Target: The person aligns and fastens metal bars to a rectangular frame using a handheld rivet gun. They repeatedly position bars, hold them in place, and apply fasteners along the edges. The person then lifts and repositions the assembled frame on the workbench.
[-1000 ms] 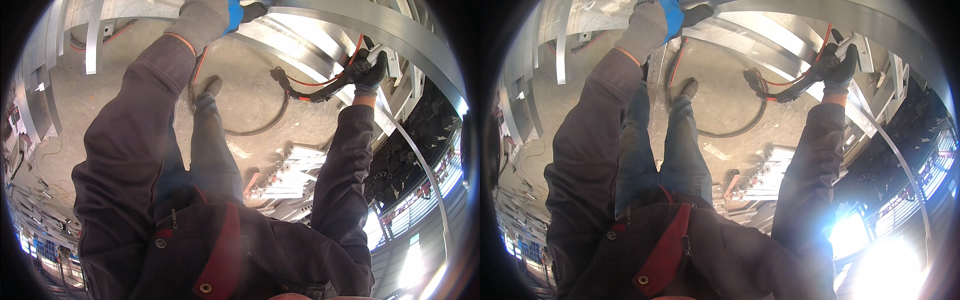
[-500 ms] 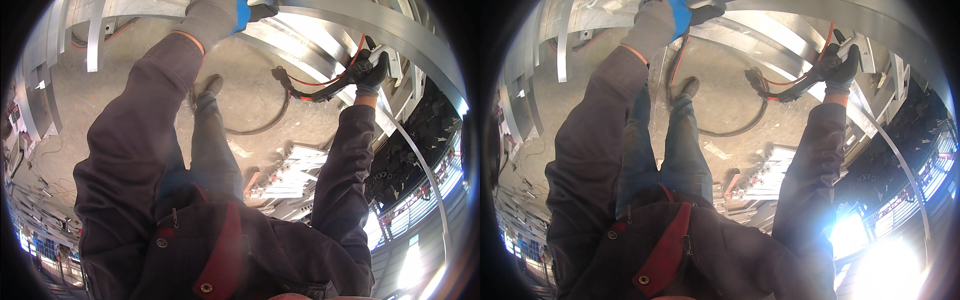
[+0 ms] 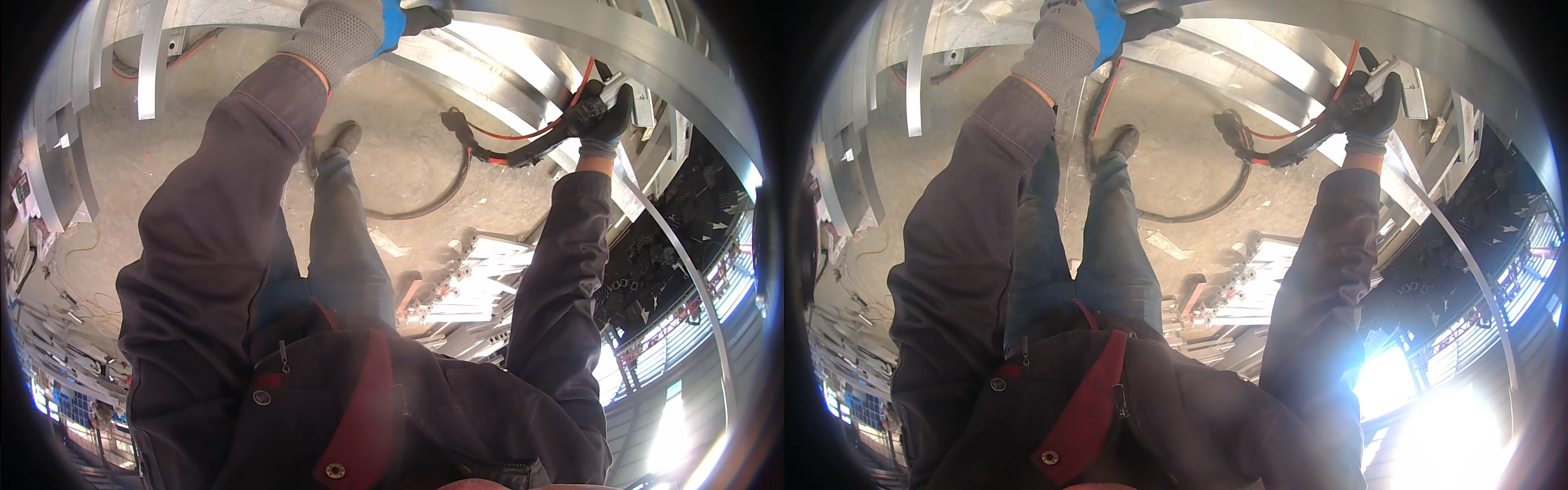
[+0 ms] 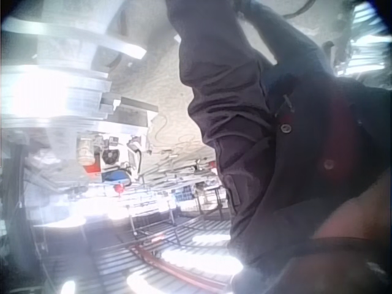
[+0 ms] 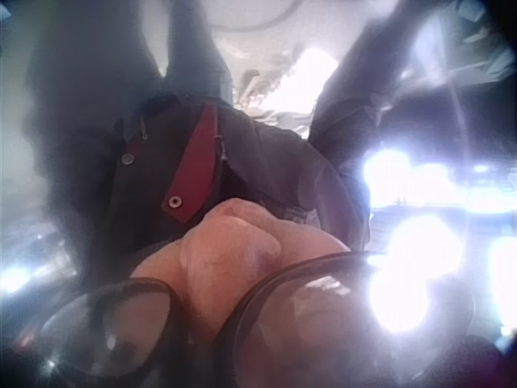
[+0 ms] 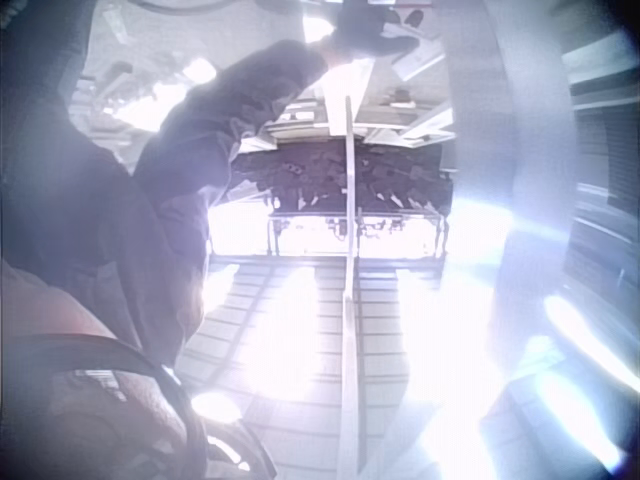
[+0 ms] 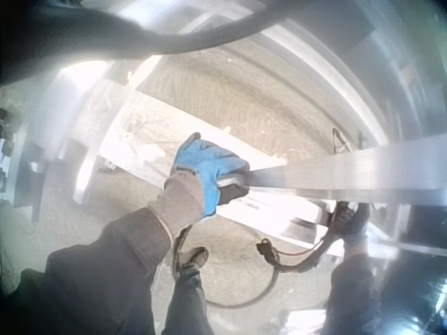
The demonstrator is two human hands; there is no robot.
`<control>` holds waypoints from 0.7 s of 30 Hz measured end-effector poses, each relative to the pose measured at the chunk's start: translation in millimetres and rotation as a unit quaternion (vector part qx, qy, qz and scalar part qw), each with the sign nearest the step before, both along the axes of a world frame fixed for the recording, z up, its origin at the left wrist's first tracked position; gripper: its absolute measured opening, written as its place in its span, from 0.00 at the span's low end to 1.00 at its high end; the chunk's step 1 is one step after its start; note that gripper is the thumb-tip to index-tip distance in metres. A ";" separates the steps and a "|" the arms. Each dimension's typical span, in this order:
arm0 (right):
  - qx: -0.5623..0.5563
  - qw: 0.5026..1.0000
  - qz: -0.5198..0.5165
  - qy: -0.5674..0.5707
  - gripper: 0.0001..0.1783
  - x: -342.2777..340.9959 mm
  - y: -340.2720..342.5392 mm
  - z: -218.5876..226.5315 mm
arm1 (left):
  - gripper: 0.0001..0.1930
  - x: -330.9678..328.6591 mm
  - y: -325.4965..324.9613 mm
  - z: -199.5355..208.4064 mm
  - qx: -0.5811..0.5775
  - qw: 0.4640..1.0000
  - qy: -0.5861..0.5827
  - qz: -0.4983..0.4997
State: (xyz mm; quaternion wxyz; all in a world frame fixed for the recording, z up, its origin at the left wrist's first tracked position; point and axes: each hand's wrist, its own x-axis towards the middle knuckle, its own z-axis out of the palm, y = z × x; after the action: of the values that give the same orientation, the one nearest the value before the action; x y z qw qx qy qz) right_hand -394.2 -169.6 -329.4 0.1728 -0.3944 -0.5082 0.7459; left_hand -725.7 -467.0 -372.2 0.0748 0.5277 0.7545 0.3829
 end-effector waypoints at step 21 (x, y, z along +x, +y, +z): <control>-0.031 0.999 -0.024 0.000 0.35 2.6 1.8 0.0 | 0.28 -8.3 -9.5 0.2 -0.016 0.996 -0.071 -0.042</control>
State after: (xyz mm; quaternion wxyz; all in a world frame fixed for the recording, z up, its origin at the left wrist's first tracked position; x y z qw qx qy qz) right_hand -391.6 -167.8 -329.4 0.1782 -0.4114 -0.4757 0.7568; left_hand -734.1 -476.5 -372.0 0.1524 0.5288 0.7308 0.4038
